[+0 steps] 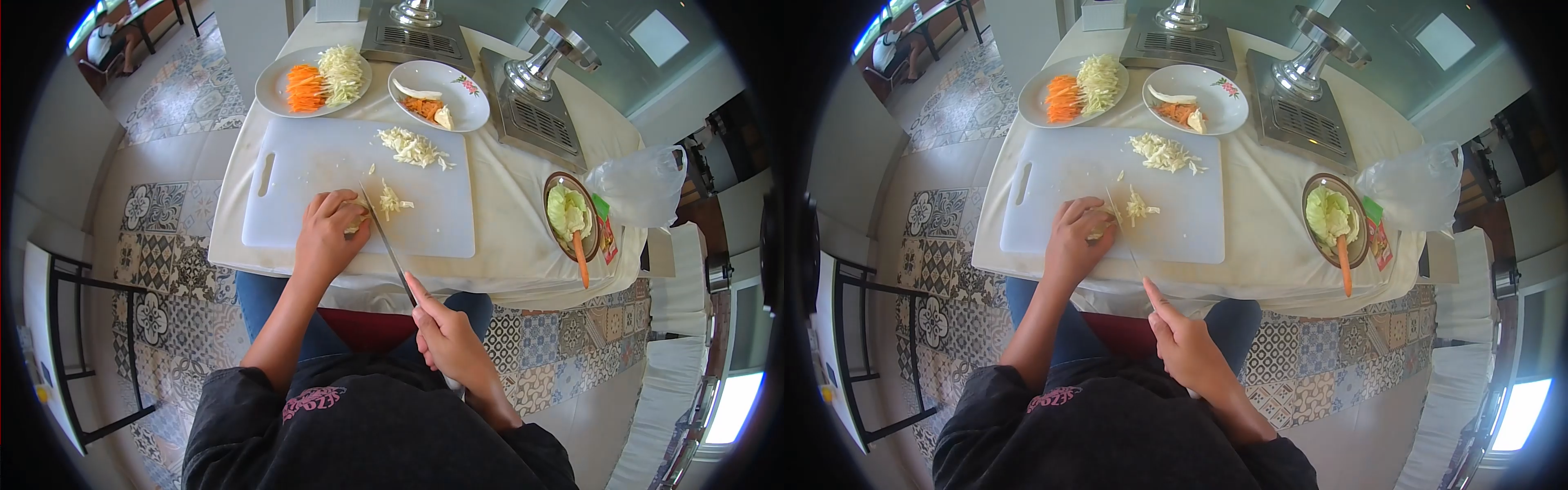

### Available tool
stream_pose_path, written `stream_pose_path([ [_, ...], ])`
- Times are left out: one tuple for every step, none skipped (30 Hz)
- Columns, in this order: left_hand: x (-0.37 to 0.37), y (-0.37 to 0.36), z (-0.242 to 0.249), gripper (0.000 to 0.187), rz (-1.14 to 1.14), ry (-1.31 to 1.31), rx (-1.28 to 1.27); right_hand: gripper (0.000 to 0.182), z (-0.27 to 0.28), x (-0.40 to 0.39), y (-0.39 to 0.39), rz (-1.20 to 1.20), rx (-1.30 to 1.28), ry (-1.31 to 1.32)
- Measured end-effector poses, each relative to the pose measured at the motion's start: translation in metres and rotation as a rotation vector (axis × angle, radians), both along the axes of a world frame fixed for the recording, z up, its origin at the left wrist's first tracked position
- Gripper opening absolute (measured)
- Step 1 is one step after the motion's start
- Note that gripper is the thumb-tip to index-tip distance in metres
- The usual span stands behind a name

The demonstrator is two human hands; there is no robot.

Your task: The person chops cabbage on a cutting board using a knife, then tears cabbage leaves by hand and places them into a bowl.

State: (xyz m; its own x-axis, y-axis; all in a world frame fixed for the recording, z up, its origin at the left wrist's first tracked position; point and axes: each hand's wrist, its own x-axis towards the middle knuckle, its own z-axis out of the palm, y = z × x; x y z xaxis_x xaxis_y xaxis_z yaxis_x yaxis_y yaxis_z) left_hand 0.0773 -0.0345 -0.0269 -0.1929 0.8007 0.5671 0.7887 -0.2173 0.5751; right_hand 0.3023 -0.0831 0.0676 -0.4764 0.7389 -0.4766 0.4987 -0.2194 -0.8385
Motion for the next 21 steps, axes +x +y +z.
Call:
stream_pose_path([
  [0.0, 0.0, 0.0, 0.012, 0.0, 0.0, -0.001, 0.049, -0.004, -0.005, 0.005, 0.002, 0.015, 0.008],
  [0.0, 0.001, 0.0, 0.012, 0.001, 0.0, -0.002, 0.049, -0.008, -0.009, 0.01, 0.005, 0.03, 0.017],
  [0.0, 0.001, 0.0, 0.013, 0.003, 0.003, 0.004, 0.049, -0.01, -0.014, 0.016, -0.001, 0.033, 0.02],
  [0.0, 0.001, -0.001, 0.013, 0.006, 0.007, 0.01, 0.049, -0.012, -0.019, 0.021, -0.006, 0.035, 0.024],
  [0.0, 0.001, -0.002, 0.013, 0.009, 0.014, 0.015, 0.048, -0.014, -0.023, 0.025, -0.011, 0.036, 0.03],
  [0.0, 0.0, -0.002, 0.014, 0.013, 0.008, 0.014, 0.048, -0.019, -0.024, 0.029, 0.008, 0.086, 0.033],
  [0.001, 0.0, -0.001, 0.014, 0.013, 0.007, 0.014, 0.048, -0.025, -0.026, 0.032, 0.023, 0.136, 0.04],
  [0.0, 0.001, 0.0, 0.014, 0.007, 0.013, 0.013, 0.047, -0.028, -0.027, 0.033, 0.029, 0.187, 0.055],
  [0.0, 0.001, 0.001, 0.015, 0.009, 0.018, 0.013, 0.047, -0.028, -0.028, 0.032, 0.028, 0.203, 0.056],
  [0.0, 0.001, 0.0, 0.015, 0.01, 0.023, 0.011, 0.047, -0.028, -0.027, 0.031, 0.026, 0.217, 0.058],
  [0.0, 0.001, 0.0, 0.015, 0.009, 0.029, 0.008, 0.047, -0.029, -0.025, 0.029, 0.021, 0.229, 0.059],
  [0.0, 0.001, -0.001, 0.015, 0.011, 0.027, 0.009, 0.047, -0.028, -0.023, 0.026, 0.027, 0.247, 0.052],
  [0.001, 0.002, -0.002, 0.015, 0.01, 0.023, 0.01, 0.047, -0.025, -0.019, 0.023, 0.03, 0.263, 0.044],
  [0.001, 0.002, -0.002, 0.015, 0.006, 0.023, 0.008, 0.047, -0.024, -0.016, 0.019, 0.029, 0.276, 0.037],
  [0.002, 0.002, 0.001, 0.016, 0.008, 0.031, -0.006, 0.047, -0.025, -0.012, 0.015, 0.023, 0.386, 0.071],
  [0.002, 0.001, 0.001, 0.016, 0.003, 0.032, -0.007, 0.047, -0.023, -0.009, 0.012, 0.028, 0.37, 0.047],
  [0.002, 0.002, 0.0, 0.016, 0.001, 0.035, -0.006, 0.046, -0.018, -0.005, 0.01, 0.035, 0.355, 0.026],
  [0.001, 0.002, 0.0, 0.016, -0.001, 0.037, -0.001, 0.046, -0.013, -0.002, 0.009, 0.043, 0.344, 0.005],
  [0.001, 0.002, -0.001, 0.017, -0.002, 0.038, -0.005, 0.046, -0.009, 0.001, 0.007, 0.044, 0.318, -0.015],
  [0.002, 0.002, 0.0, 0.017, 0.001, 0.047, -0.004, 0.046, -0.005, 0.003, 0.005, 0.048, 0.306, -0.032],
  [0.002, 0.002, 0.0, 0.017, 0.005, 0.053, -0.002, 0.046, -0.002, 0.006, 0.003, 0.054, 0.295, -0.051],
])
